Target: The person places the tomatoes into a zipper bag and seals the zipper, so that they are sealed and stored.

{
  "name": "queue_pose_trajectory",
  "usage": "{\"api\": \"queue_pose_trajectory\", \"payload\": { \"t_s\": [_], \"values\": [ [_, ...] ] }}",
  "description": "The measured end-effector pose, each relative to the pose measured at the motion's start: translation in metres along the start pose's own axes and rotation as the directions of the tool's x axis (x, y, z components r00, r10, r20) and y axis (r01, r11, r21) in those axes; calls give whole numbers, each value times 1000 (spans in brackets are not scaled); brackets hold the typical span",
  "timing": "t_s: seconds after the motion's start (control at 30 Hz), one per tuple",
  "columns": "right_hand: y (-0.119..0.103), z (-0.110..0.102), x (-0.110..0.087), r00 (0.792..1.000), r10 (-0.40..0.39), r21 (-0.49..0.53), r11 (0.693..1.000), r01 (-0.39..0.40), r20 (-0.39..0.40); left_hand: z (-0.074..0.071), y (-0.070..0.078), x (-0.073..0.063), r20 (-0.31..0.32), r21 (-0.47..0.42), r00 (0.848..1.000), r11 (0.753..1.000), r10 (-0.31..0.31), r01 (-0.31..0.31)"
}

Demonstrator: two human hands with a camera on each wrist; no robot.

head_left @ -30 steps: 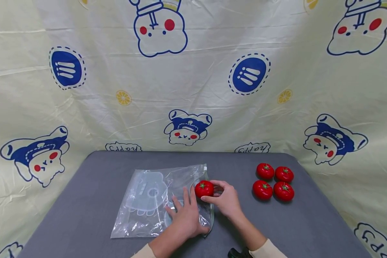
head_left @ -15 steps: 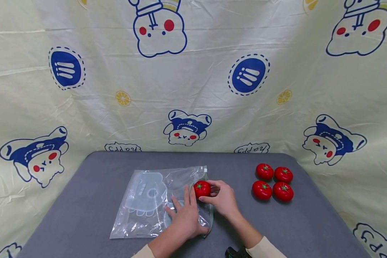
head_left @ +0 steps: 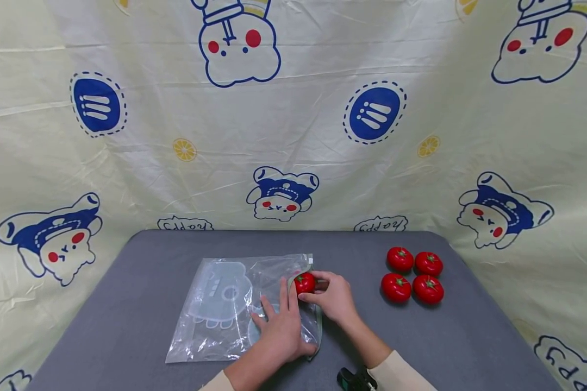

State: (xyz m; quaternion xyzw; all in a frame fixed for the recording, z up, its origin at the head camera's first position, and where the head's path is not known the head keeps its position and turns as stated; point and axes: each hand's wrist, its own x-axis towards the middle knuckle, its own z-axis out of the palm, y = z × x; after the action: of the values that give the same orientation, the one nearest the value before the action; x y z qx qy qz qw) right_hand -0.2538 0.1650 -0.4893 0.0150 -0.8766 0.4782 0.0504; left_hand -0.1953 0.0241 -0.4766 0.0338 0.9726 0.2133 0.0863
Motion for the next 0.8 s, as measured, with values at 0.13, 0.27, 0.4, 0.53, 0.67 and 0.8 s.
{"api": "queue_pose_trajectory", "payload": {
  "t_s": [0.13,0.27,0.4,0.53,0.67,0.8],
  "values": [
    [0,1,3,1000,-6,-2,1000,6,-7,-1,-1,-1,-24,1,1000,1000,18,-18],
    [1,3,5,999,-23,-9,1000,23,-28,-1,-1,-2,-34,3,999,999,35,-35],
    [1,4,7,998,-37,-11,999,37,-42,-2,-1,-2,-31,7,999,1000,31,-31],
    [0,4,8,999,-26,3,1000,26,-42,-2,0,-1,-18,10,1000,1000,14,-14],
    [-1,4,8,999,-10,30,999,11,-35,-2,1,-1,-8,13,1000,1000,6,-6],
    [0,5,8,999,17,64,998,-15,-30,-2,1,-2,-13,15,1000,1000,4,-4]
  ]
}}
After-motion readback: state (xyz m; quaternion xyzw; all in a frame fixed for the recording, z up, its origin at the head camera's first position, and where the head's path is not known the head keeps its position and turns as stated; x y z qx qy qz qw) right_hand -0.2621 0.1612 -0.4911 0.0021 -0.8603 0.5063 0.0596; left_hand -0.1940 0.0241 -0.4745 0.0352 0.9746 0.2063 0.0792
